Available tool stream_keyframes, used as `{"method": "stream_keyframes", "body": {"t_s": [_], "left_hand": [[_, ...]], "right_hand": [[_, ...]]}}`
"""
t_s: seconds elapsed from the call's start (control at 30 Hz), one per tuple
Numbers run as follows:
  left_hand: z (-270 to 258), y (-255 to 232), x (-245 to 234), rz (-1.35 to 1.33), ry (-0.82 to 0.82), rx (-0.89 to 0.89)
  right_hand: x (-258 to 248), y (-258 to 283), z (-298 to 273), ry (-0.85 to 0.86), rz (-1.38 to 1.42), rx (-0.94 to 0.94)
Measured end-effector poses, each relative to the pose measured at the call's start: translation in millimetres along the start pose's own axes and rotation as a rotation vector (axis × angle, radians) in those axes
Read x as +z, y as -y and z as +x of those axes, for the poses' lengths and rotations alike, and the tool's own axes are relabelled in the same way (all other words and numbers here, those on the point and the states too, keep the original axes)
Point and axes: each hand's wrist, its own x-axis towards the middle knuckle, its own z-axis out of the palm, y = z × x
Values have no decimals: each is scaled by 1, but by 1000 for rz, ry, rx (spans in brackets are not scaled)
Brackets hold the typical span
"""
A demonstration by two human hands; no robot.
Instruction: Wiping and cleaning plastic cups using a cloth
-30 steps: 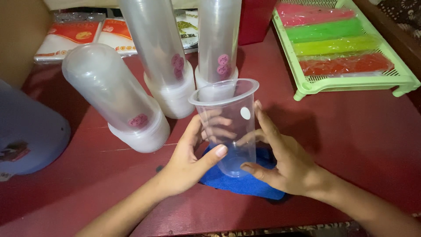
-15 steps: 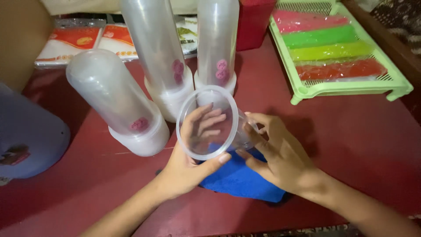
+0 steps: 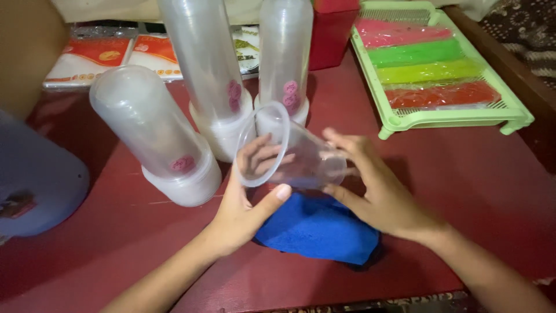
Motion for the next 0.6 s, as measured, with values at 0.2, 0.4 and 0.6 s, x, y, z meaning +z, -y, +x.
{"method": "stream_keyframes", "body": {"t_s": [0.2, 0.4, 0.6], "left_hand": [[-2, 44, -6, -118, -99, -80], [7, 42, -10, 17, -69, -43], [29, 45, 11, 143, -53, -219]], "right_hand": [[-21, -21, 5, -9, -295, -107], [-47, -2, 11, -97, -773, -281], [-70, -19, 6, -145, -795, -335]]}}
